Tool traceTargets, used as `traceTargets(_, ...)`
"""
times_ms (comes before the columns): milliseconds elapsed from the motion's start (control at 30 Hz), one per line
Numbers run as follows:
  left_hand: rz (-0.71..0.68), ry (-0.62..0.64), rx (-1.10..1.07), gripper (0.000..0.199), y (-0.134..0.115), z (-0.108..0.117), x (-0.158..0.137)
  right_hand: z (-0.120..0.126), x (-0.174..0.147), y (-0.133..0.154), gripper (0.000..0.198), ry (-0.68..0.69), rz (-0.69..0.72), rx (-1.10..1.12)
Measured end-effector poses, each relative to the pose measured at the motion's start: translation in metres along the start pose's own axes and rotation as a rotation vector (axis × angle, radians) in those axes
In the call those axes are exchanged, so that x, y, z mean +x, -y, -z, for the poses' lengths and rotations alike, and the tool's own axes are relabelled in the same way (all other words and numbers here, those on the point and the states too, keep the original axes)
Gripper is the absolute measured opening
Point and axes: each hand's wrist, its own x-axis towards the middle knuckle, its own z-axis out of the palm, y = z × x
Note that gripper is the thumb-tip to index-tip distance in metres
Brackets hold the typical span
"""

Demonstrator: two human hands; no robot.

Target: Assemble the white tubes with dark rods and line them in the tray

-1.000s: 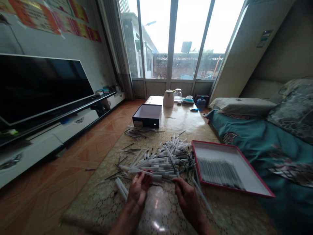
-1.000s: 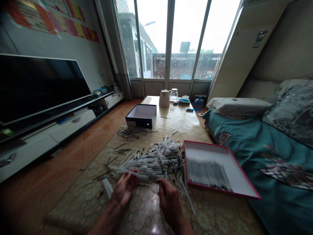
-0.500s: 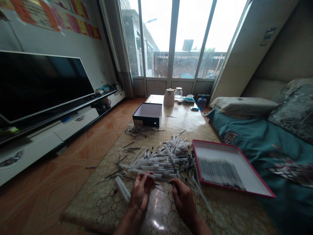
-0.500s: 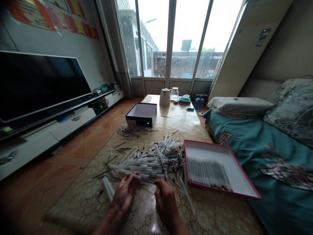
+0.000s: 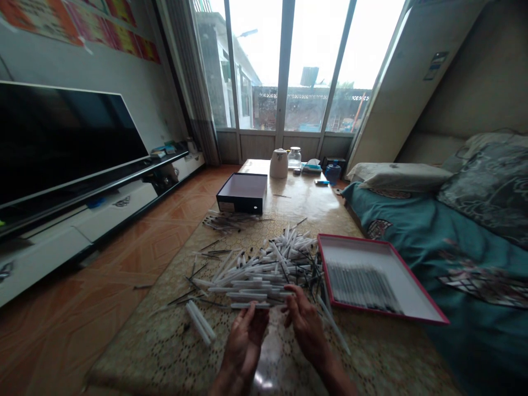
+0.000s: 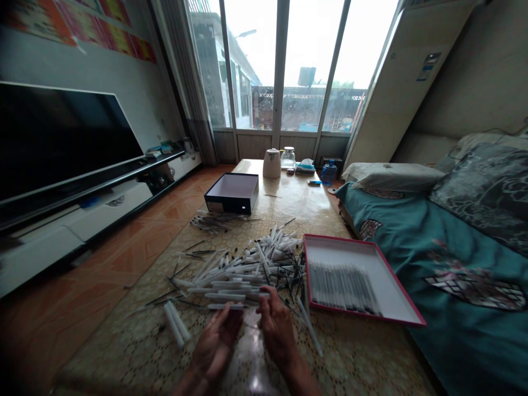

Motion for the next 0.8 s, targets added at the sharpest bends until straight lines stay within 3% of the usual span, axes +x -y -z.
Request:
traceTargets(67,0.049,-0.053,-0.087,0.015,-0.006,0.001,0.003,0.018,0.009,-0.013,0.028,-0.12,-0.006,-0.215)
traceTargets(133,0.085,-0.071,-0.126,0.021,-0.013,0.0,0.005,0.034,0.018,-0.026,0.02,-0.148,0.013,-0.414)
traceTargets(267,0.073,-0.055,-0.094,0.021,-0.018,-0.001,0.008,0.049,0.028,-0.04,0.024,-0.015,-0.012,-0.66)
traceTargets(467,-0.047,-0.006,0.097,0.008,-0.009,0.003,0.017,0.045,0.029,-0.031,0.026,0.109,0.0,-0.863)
traceTargets(667,-0.081,0.053,0.166,0.01,-0.005,0.004,0.019,0.04,0.028,-0.028,0.027,0.167,0.043,-0.794)
traceTargets(800,-0.096,0.073,0.16,0.016,-0.004,0.005,0.017,0.039,0.029,-0.033,0.02,0.032,0.07,-0.327)
